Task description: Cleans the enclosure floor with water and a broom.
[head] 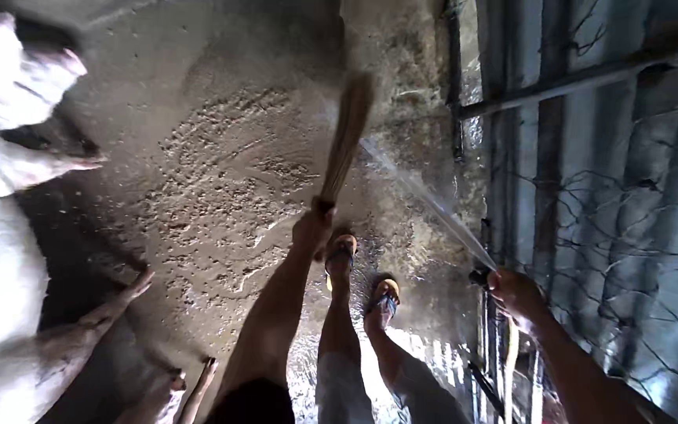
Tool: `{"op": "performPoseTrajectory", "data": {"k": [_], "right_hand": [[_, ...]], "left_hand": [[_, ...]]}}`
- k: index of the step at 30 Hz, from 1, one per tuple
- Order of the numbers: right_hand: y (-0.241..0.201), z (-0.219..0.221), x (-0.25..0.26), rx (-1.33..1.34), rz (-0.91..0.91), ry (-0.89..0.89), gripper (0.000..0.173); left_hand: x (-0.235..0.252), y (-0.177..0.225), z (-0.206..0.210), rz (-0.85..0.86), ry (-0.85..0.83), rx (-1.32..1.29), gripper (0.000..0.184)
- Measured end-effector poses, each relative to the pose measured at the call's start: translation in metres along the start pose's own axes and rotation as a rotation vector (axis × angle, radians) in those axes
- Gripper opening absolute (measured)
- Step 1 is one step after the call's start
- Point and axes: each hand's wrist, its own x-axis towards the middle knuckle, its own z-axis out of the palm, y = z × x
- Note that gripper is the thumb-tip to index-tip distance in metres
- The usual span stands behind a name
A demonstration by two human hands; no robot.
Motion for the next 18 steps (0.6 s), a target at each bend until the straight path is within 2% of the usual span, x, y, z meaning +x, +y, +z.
{"op": "performPoseTrajectory", "data": {"k": [2,3,5,8,10,12,14,16,18], "right_hand": [[-0.01,0.006,0.004,0.121,0.022,-0.008,0.035],[-0.014,0.01,0.007,0.188,0.023,-0.008,0.034],[-0.018,0.015,0.007,0.303,0.04,-0.023,0.035],[-0.026,0.023,-0.007,0.319,0.079,-0.087,0.04],[-0.026,0.033,-0.021,0.256,0.068,-0.158,0.041],[-0.028,0.045,-0.033,0.19,0.06,-0.221,0.039],[-0.032,0.057,-0.044,0.193,0.072,-0.265,0.038],[-0.034,0.065,-0.053,0.24,0.093,-0.261,0.04],[-0.035,0.071,-0.049,0.288,0.103,-0.234,0.044]], "left_hand": [[0.052,0.01,-0.018,0.041,0.002,0.102,0.067],[0.073,0.0,-0.026,0.01,0.035,0.08,0.068],[0.087,-0.053,-0.022,-0.168,0.118,-0.06,0.065],[0.053,-0.143,-0.006,-0.473,0.308,-0.281,0.068],[0.008,-0.17,-0.004,-0.588,0.451,-0.393,0.066],[-0.036,-0.162,-0.004,-0.603,0.526,-0.425,0.063],[-0.055,-0.133,-0.007,-0.509,0.468,-0.386,0.061],[-0.038,-0.094,-0.022,-0.345,0.29,-0.261,0.061],[0.009,-0.05,-0.049,-0.179,0.136,-0.051,0.065]]}}
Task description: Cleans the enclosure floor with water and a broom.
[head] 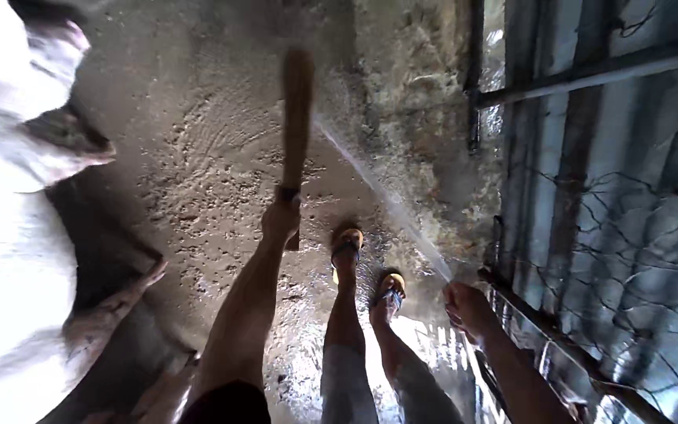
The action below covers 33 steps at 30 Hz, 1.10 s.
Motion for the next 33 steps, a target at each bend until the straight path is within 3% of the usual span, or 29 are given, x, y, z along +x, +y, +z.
{"op": "performPoseTrajectory", "data": {"k": [2,4,7,9,11,13,15,18,21,23,25,28,31,33], "right_hand": [[0.002,0.003,0.009,0.051,-0.003,0.021,0.044],[0.004,0.006,0.017,0.116,-0.025,0.006,0.044],[0.006,0.006,0.011,0.216,-0.015,-0.038,0.044],[0.012,0.005,0.003,0.173,0.001,-0.056,0.045],[0.021,0.009,0.004,0.026,0.013,-0.071,0.044],[0.034,0.013,0.006,-0.125,0.05,-0.084,0.042],[0.046,0.017,0.01,-0.108,0.086,-0.068,0.043],[0.071,0.014,0.009,0.062,0.113,-0.054,0.045],[0.093,0.008,0.007,0.094,0.08,-0.091,0.044],[0.098,0.007,0.007,0.056,0.05,-0.102,0.044],[0.093,0.008,0.015,-0.084,-0.012,-0.109,0.044],[0.087,0.014,0.013,-0.207,-0.027,-0.115,0.043],[0.057,0.032,0.013,-0.227,-0.096,-0.121,0.042],[0.041,0.044,0.009,-0.276,-0.145,-0.104,0.043]], "left_hand": [[0.041,0.046,-0.02,0.135,-0.029,0.202,0.067],[0.075,0.044,-0.033,0.121,-0.014,0.234,0.069],[0.084,-0.051,-0.017,-0.16,0.065,-0.022,0.069],[0.052,-0.116,-0.008,-0.326,0.133,-0.175,0.074],[0.004,-0.14,-0.002,-0.382,0.227,-0.251,0.072],[-0.053,-0.129,0.018,-0.36,0.253,-0.278,0.065],[-0.095,-0.1,0.044,-0.274,0.139,-0.21,0.064],[-0.111,-0.045,0.08,-0.046,-0.139,0.023,0.066],[-0.099,-0.019,0.102,0.129,-0.235,0.245,0.065],[-0.085,-0.056,0.114,0.047,-0.17,0.192,0.06],[-0.071,-0.128,0.129,-0.167,-0.084,0.078,0.063],[-0.104,-0.218,0.142,-0.446,0.043,-0.117,0.07],[-0.137,-0.213,0.12,-0.464,0.258,-0.304,0.063],[-0.153,-0.186,0.111,-0.397,0.254,-0.316,0.06]]}}
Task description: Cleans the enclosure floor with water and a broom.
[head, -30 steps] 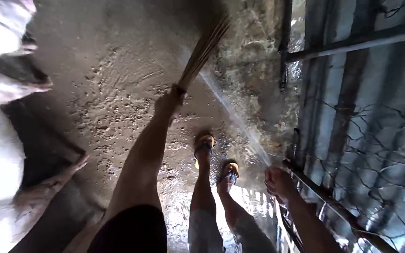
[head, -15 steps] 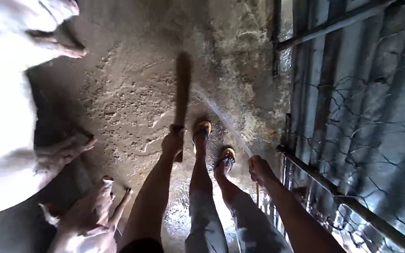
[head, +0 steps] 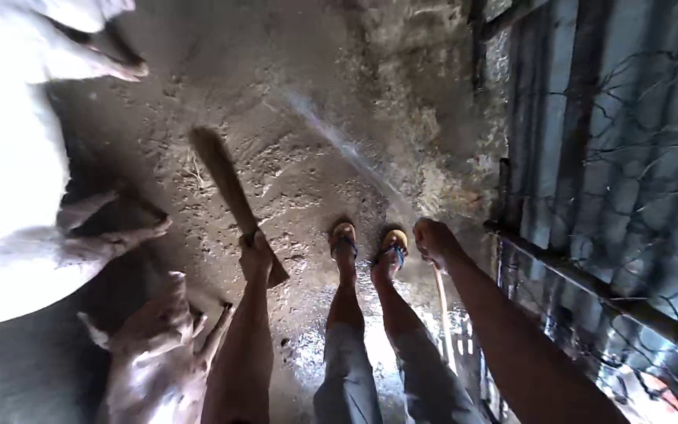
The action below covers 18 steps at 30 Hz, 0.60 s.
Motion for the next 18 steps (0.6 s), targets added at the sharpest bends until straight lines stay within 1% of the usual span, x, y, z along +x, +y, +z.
{"op": "performPoseTrajectory", "data": {"k": [2,4,6,7,8,9,11,12,13,14,16,17,18], "right_hand": [[-0.018,0.003,0.006,-0.043,-0.021,0.04,0.045],[-0.031,0.003,0.014,-0.076,-0.005,0.063,0.043],[-0.037,0.002,0.021,-0.061,0.02,0.087,0.04],[-0.037,0.002,0.027,-0.04,0.017,0.094,0.038],[-0.037,0.001,0.033,-0.006,0.01,0.099,0.039],[-0.034,0.0,0.036,0.034,0.011,0.099,0.041],[-0.029,-0.003,0.035,0.106,0.023,0.101,0.044],[-0.023,-0.004,0.032,0.123,0.034,0.098,0.044],[-0.015,-0.004,0.025,0.125,0.053,0.093,0.044],[-0.004,-0.005,0.017,0.124,0.071,0.094,0.044],[0.019,-0.003,0.0,0.131,0.114,0.109,0.043],[0.033,-0.002,-0.01,0.138,0.135,0.122,0.044],[0.049,0.0,-0.021,0.146,0.157,0.142,0.044]], "left_hand": [[0.006,0.039,-0.002,0.144,-0.12,0.106,0.062],[0.032,0.089,0.002,0.319,-0.207,0.253,0.066],[0.063,0.138,0.004,0.482,-0.238,0.438,0.069],[0.082,0.155,0.002,0.527,-0.224,0.505,0.069],[0.105,0.161,-0.002,0.522,-0.201,0.529,0.069],[0.128,0.151,-0.004,0.465,-0.174,0.502,0.067],[0.167,0.101,-0.005,0.255,-0.137,0.311,0.072],[0.176,0.072,-0.01,0.147,-0.115,0.204,0.076],[0.172,0.044,-0.016,0.066,-0.084,0.123,0.078],[0.158,0.028,-0.025,0.024,-0.044,0.068,0.076],[0.113,0.015,-0.034,0.041,0.016,-0.001,0.069],[0.086,0.011,-0.03,0.07,-0.009,-0.007,0.066],[0.058,0.012,-0.023,0.111,-0.071,0.002,0.064]]}}
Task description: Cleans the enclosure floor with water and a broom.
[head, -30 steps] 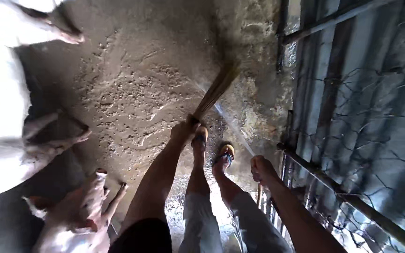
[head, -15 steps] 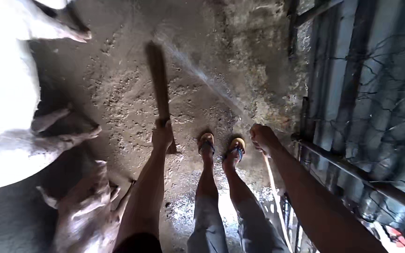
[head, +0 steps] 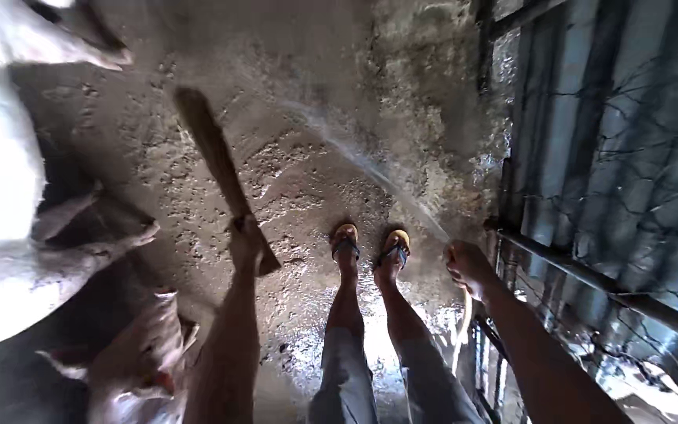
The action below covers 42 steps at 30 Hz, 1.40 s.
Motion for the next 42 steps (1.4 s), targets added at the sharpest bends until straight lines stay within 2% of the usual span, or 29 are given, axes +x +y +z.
{"op": "performPoseTrajectory", "data": {"k": [2,4,6,8,9,10,12,14,15,17,20,23,26,28,29,30,31,33,36,39,42], "right_hand": [[0.031,-0.006,-0.014,0.009,0.035,0.046,0.042],[0.057,-0.012,-0.026,0.017,0.071,0.107,0.041],[0.073,-0.016,-0.03,0.012,0.087,0.148,0.037],[0.084,-0.015,-0.021,-0.001,0.084,0.168,0.04],[0.088,-0.014,-0.014,-0.018,0.077,0.163,0.042],[0.089,-0.013,-0.008,-0.047,0.071,0.148,0.043],[0.089,-0.01,0.004,-0.143,0.054,0.097,0.042],[0.088,-0.01,0.01,-0.239,0.035,0.032,0.045],[0.089,-0.008,0.011,-0.27,0.005,0.015,0.047],[0.086,-0.007,0.014,-0.266,-0.053,-0.006,0.047],[0.073,-0.009,0.008,-0.199,-0.055,0.023,0.042],[0.05,-0.012,0.008,-0.107,-0.047,0.082,0.04],[0.026,-0.013,0.023,-0.094,-0.057,0.112,0.041],[0.014,-0.012,0.037,-0.119,-0.082,0.095,0.04],[0.008,-0.011,0.044,-0.127,-0.096,0.087,0.04],[0.002,-0.009,0.049,-0.13,-0.114,0.079,0.04],[0.0,-0.008,0.052,-0.128,-0.122,0.069,0.039],[-0.002,-0.005,0.052,-0.132,-0.142,0.036,0.034],[0.01,0.0,0.038,-0.192,-0.162,-0.03,0.04],[0.064,0.002,0.024,-0.284,-0.146,-0.057,0.043],[0.128,-0.007,0.004,-0.353,-0.098,-0.025,0.037]], "left_hand": [[-0.045,0.022,0.025,0.114,-0.208,0.083,0.063],[-0.071,0.048,0.06,0.285,-0.431,0.272,0.066],[-0.081,0.075,0.088,0.48,-0.583,0.495,0.069],[-0.068,0.083,0.099,0.583,-0.644,0.634,0.068],[-0.054,0.071,0.098,0.551,-0.636,0.644,0.065],[-0.036,0.042,0.097,0.46,-0.585,0.605,0.06],[-0.009,-0.049,0.1,0.176,-0.404,0.46,0.059],[-0.013,-0.125,0.096,-0.104,-0.227,0.257,0.066],[-0.024,-0.146,0.09,-0.207,-0.125,0.128,0.066],[-0.056,-0.152,0.075,-0.279,0.048,-0.082,0.064],[-0.12,-0.128,0.076,-0.197,0.08,-0.169,0.06],[-0.138,-0.065,0.096,0.051,-0.161,-0.026,0.065],[-0.1,0.029,0.119,0.343,-0.372,0.314,0.068],[-0.059,0.076,0.131,0.474,-0.366,0.489,0.068],[-0.034,0.086,0.132,0.49,-0.334,0.529,0.068],[-0.011,0.086,0.128,0.435,-0.305,0.527,0.068],[0.007,0.07,0.123,0.348,-0.269,0.485,0.066],[0.026,0.009,0.111,0.123,-0.177,0.305,0.069],[0.017,-0.079,0.074,-0.1,-0.045,0.037,0.076],[-0.051,-0.11,0.046,-0.082,0.045,-0.02,0.067],[-0.13,-0.104,0.055,0.057,-0.133,-0.063,0.062]]}}
